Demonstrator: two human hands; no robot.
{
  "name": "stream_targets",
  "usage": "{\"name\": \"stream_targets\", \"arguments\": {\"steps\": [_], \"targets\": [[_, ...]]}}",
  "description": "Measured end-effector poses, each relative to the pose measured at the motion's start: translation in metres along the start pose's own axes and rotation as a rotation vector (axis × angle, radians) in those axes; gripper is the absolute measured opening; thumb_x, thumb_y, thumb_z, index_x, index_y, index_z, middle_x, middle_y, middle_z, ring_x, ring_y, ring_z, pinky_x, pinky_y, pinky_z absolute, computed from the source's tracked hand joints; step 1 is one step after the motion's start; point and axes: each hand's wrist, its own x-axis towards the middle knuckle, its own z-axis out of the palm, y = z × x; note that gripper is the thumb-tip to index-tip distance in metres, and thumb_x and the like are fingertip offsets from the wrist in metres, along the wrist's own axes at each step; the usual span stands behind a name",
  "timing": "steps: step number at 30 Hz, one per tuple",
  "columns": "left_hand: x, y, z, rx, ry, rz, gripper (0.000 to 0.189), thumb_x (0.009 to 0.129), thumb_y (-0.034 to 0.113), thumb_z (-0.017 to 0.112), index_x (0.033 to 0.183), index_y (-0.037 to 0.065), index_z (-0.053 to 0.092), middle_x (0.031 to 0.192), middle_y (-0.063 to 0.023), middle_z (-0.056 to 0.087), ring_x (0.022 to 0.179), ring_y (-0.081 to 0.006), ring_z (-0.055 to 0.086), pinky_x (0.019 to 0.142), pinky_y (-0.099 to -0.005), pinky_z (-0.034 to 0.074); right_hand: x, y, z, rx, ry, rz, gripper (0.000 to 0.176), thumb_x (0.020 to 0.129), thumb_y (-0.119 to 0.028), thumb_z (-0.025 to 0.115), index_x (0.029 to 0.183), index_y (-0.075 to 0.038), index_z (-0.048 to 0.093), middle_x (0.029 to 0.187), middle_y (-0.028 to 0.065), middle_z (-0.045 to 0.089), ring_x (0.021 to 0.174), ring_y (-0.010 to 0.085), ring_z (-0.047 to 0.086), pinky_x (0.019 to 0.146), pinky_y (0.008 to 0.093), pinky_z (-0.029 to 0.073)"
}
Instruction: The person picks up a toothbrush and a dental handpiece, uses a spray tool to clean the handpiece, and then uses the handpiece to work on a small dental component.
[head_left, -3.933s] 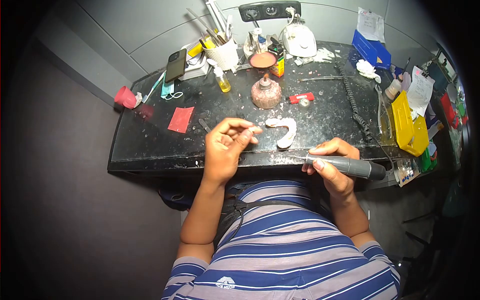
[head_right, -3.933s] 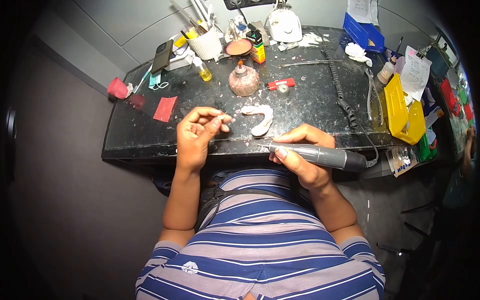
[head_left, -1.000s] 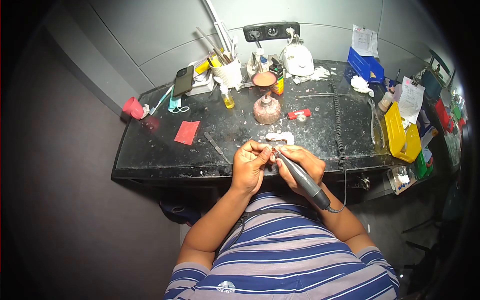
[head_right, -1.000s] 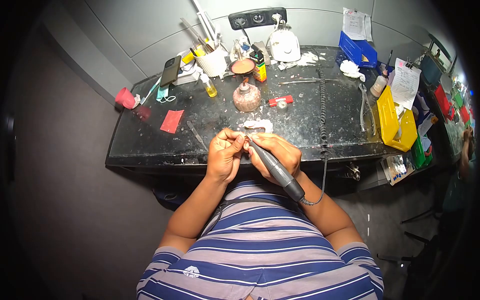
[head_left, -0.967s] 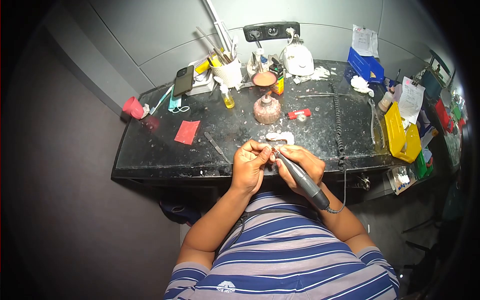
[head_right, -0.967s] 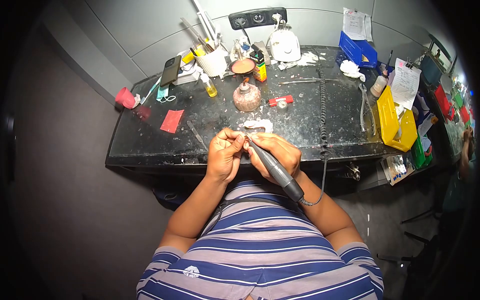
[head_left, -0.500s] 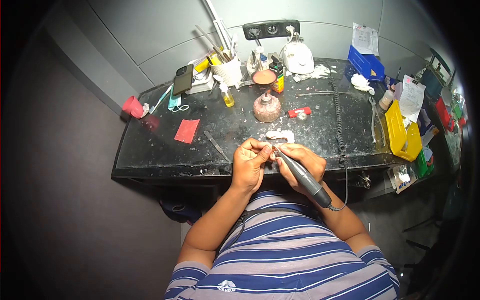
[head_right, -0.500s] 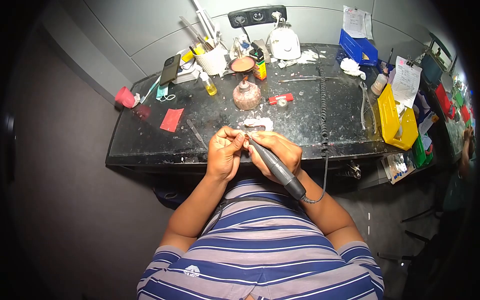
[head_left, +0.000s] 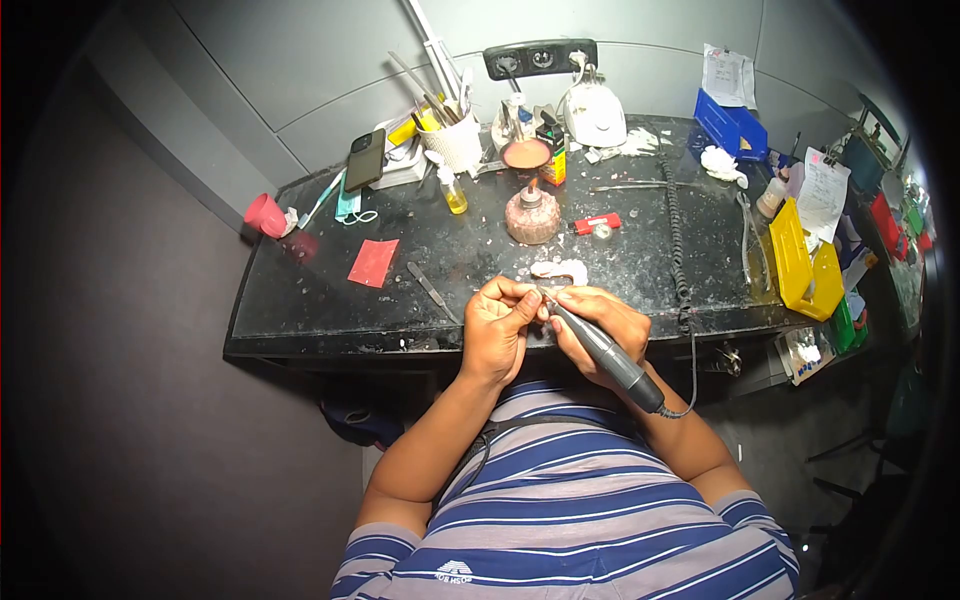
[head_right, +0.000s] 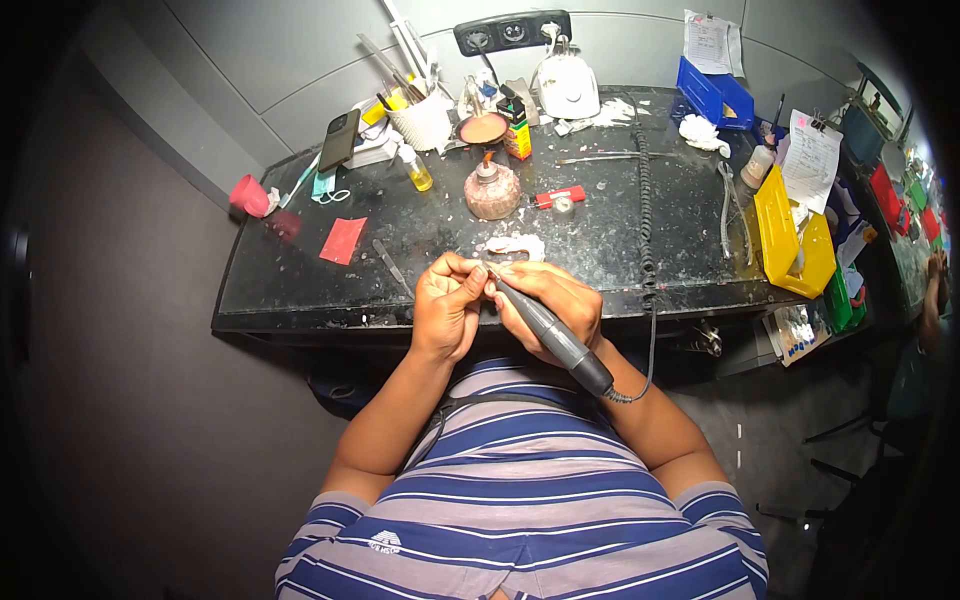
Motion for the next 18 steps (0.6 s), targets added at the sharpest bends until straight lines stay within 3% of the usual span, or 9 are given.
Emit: {"name": "stream_targets", "arguments": {"steps": [8,11,14,18], "targets": [[-0.0015,0.0017,0.0016,0.017,0.018,0.008,0.007,0.1,0.0,0.069,0.098,0.002,0.062,0.093,-0.013,0.071,0.08,-0.0193,0.069,0.076,-0.0333,0.061,0.0002,-0.0009,-0.0012,0.002,0.003,0.022,0.023,0.08,0.004,0.081,0.101,0.005,0.073,0.094,0.0187,0.078,0.089,0.0313,0.079,0.081,0.0372,0.064],[-0.0015,0.002,0.0033,-0.025,0.017,-0.007,0.007,0.097,-0.003,0.071,0.098,-0.001,0.064,0.093,-0.0128,0.073,0.081,-0.0173,0.07,0.079,-0.0288,0.059,-0.002,0.0002,-0.0006,0.043,-0.006,0.049,0.022,0.083,0.003,0.078,0.104,0.006,0.072,0.097,0.0224,0.077,0.088,0.0317,0.079,0.081,0.037,0.063],[-0.0015,0.002,0.0013,0.016,0.015,-0.001,0.007,0.099,0.0,0.069,0.098,0.002,0.063,0.093,-0.0139,0.072,0.081,-0.0195,0.069,0.076,-0.0337,0.061,-0.0015,0.0006,-0.0019,0.041,-0.007,0.034,0.022,0.083,0.003,0.078,0.104,0.006,0.072,0.097,0.0222,0.077,0.089,0.0321,0.078,0.082,0.0376,0.063],[-0.0016,0.0038,0.0011,0.01,-0.001,-0.004,0.006,0.099,0.0,0.069,0.098,0.002,0.063,0.097,-0.0166,0.073,0.082,-0.0194,0.069,0.078,-0.0323,0.06,0.0,-0.0012,-0.0046,0.069,-0.019,0.028,0.021,0.083,0.004,0.077,0.103,0.006,0.072,0.097,0.0226,0.077,0.091,0.0326,0.078,0.083,0.0387,0.063]]}}
